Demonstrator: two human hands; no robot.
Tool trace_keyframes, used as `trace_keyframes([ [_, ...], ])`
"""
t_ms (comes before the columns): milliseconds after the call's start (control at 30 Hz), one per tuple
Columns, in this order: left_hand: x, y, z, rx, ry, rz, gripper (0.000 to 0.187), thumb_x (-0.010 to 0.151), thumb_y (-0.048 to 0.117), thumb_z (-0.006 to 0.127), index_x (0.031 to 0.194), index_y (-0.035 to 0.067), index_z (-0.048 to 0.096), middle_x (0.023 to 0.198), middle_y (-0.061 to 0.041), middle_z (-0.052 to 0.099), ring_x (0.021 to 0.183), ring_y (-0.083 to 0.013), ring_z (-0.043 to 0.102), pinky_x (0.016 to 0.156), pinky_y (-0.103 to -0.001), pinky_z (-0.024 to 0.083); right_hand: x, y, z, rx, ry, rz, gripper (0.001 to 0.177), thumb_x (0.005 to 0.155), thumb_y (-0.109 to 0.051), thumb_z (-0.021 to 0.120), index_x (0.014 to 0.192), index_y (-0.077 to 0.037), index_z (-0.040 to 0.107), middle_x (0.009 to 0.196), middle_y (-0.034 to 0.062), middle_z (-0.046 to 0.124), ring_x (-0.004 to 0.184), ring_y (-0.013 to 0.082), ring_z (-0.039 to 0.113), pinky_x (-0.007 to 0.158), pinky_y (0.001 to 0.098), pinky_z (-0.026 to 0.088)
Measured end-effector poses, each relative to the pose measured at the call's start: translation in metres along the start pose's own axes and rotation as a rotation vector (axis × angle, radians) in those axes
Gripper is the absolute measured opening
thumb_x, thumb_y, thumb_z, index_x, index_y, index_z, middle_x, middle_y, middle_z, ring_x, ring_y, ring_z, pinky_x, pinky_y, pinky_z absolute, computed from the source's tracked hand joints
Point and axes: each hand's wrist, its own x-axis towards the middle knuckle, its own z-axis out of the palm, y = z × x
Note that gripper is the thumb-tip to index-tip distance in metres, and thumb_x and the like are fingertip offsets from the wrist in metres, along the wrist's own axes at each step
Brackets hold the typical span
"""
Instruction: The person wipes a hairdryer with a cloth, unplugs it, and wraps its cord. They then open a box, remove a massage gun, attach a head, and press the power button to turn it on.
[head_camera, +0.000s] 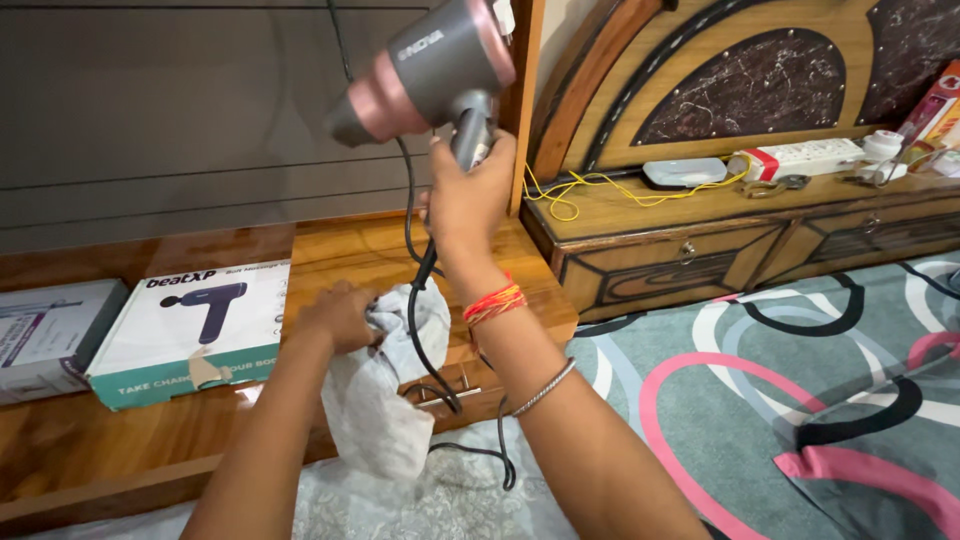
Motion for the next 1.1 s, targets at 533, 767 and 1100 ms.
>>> trace_keyframes([
  [533, 0.018, -0.005, -0.071, -1.799, 0.360, 0.009, 0.024, 0.103, 0.016, 0.049, 0.126, 0.014, 0.058, 0.115, -0.009, 0.068, 0.094, -0.0230, 0.071, 0.085, -0.048, 0.058, -0.001, 0.004, 0.001, -0.047, -0.044, 0.055, 0.044, 0.085, -0.016, 0.071, 0.120, -0.006, 0.046, 0.074, 0.0077, 0.060, 0.039, 0.0135, 0.056, 0.028, 0.0313, 0.041],
  [767, 0.050, -0.010, -0.062, -2.063, 0.327, 0.490, 0.046, 0.079, -0.003, 0.059, 0.124, 0.002, 0.061, 0.117, -0.011, 0.070, 0.107, -0.0252, 0.070, 0.098, -0.042, 0.054, 0.012, 0.008, -0.011, -0.006, -0.006, 0.047, 0.041, 0.086, -0.014, 0.070, 0.118, -0.007, 0.044, 0.072, 0.0071, 0.057, 0.039, 0.0136, 0.054, 0.028, 0.0308, 0.041],
  [1100, 0.057, 0.015, -0.001, -0.073, 0.157, -0.271, 0.094, 0.076, 0.027, 0.084, 0.158, 0.031, 0.037, 0.152, -0.020, 0.038, 0.131, -0.0445, 0.045, 0.101, -0.057, 0.043, 0.024, 0.018, -0.028, -0.016, -0.007, -0.054, 0.039, 0.088, -0.012, 0.069, 0.119, -0.005, 0.047, 0.069, 0.0052, 0.057, 0.040, 0.0125, 0.055, 0.032, 0.0294, 0.042],
])
